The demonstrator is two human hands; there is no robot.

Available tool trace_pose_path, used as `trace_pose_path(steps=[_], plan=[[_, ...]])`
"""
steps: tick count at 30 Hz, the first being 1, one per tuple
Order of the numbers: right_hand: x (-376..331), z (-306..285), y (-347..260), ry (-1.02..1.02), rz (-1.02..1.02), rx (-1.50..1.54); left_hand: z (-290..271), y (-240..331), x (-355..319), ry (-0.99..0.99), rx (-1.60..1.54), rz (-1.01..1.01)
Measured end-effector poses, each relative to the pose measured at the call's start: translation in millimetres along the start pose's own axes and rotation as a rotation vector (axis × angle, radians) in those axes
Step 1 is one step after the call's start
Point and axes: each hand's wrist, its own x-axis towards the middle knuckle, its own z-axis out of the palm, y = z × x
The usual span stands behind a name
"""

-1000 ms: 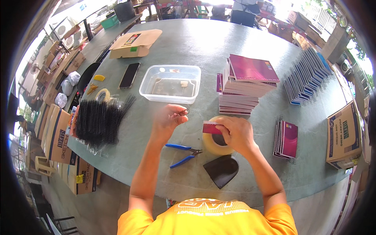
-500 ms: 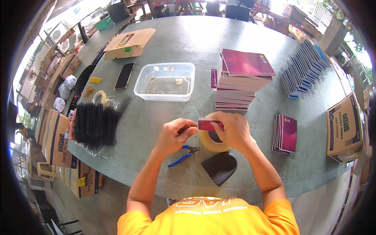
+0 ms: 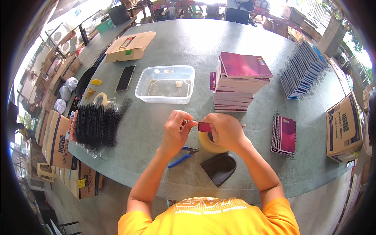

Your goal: The person assembles notebooks by picking up a metal spiral from a pile, sliding it through the pre-punched holes of a notebook cover and pages, and then placing the finished notebook onto a stack.

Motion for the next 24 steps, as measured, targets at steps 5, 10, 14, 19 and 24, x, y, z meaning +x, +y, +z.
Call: trace_pose_path(steps=[5, 10, 14, 19, 24], plan=[[-0.8, -5.0, -10.0, -0.046, 0.047, 0.072, -15.9, -2.2, 1.7, -0.322, -0.325, -0.467], [-0.3, 0.1, -7.8, -0.036, 0.003, 0.094, -6.0, -6.4, -10.6, -0.106, -0.25, -0.154], [-0.6, -3.7, -7.9, -0.082, 0.058, 0.06, -11.5, 0.4, -6.5, -0.193, -0.428, -0.408], [-5.4, 2.3, -5.8, 0.063, -0.05, 0.111, 1.5, 5.4, -9.8, -0.078, -0.193, -0.201], [1.2, -0.7, -10.0, 0.022, 0.0, -0.004, -12.6, -25.1, -4.4, -0.26, 0.059, 0.055]])
